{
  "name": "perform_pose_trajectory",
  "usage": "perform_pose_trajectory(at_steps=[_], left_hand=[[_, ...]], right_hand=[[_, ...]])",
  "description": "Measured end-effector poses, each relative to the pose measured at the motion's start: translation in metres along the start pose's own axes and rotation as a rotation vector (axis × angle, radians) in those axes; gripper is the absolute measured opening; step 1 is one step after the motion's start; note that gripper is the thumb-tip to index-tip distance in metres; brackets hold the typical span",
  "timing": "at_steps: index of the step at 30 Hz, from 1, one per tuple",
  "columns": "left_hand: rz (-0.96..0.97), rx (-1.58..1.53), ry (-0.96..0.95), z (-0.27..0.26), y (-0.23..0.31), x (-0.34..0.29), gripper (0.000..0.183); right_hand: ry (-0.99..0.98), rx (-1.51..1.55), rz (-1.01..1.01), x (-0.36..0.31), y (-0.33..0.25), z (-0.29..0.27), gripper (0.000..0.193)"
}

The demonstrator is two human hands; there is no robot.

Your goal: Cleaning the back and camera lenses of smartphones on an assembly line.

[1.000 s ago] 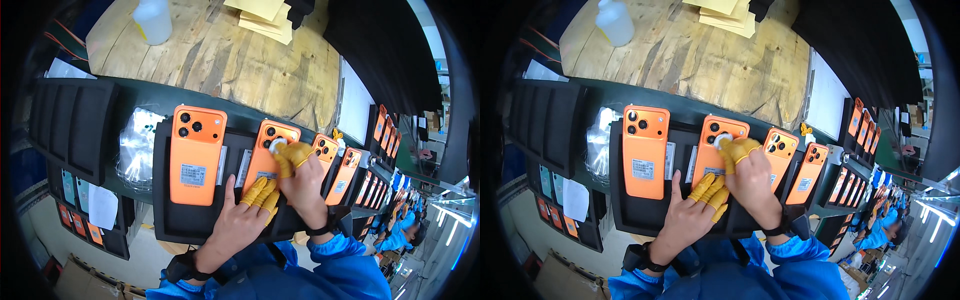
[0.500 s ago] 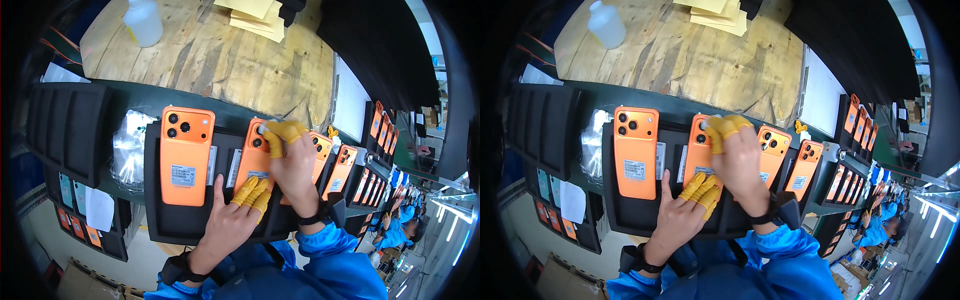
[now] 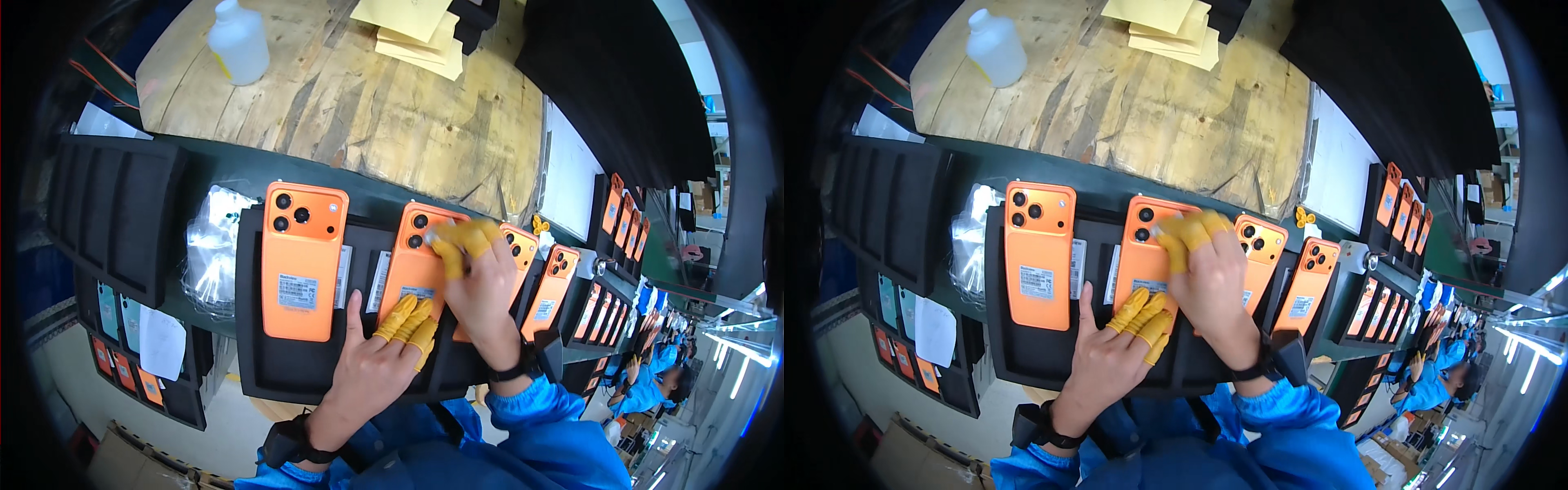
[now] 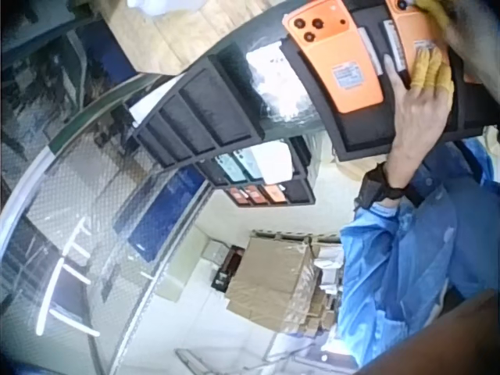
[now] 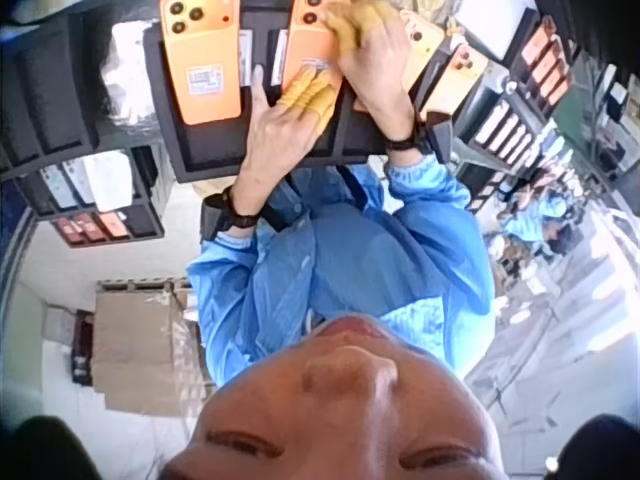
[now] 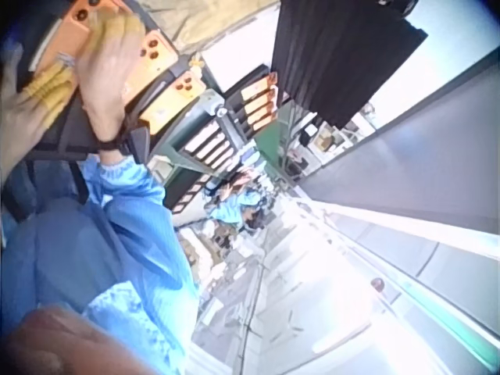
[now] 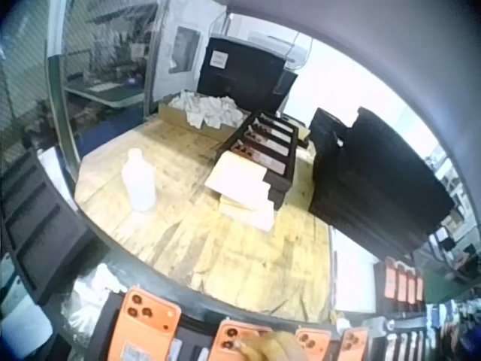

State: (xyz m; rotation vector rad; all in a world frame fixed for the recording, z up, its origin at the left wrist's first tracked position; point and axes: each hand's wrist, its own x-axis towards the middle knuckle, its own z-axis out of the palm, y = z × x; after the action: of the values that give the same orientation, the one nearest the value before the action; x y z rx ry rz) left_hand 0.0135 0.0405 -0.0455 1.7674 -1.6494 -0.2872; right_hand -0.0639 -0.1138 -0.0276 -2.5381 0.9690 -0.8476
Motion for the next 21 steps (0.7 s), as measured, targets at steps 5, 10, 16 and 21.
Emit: perform_pose_trajectory(at_steps=[5,10,16,21], left_hand=[[-0.010,0.012,-0.097,-0.003,-0.002,-0.001,0.015],[-0.017,0.016,-0.016,-0.002,-0.001,0.001,0.019],[-0.023,-0.003,-0.057,-0.003,0.000,0.004,0.029],[-0.016,0.027,-0.062,-0.004,-0.001,0.002,0.022]], right_hand=[[-0.012,-0.025,0.019,0.008,0.008,-0.005,0.020],[-0.011,0.011,-0.041,0.018,0.009,0.004,0.016],[0.024,0.031,0.136,0.018,0.022,-0.023,0.016],[-0.010,0.024,-0.027,0.015,0.007,0.001,0.019]])
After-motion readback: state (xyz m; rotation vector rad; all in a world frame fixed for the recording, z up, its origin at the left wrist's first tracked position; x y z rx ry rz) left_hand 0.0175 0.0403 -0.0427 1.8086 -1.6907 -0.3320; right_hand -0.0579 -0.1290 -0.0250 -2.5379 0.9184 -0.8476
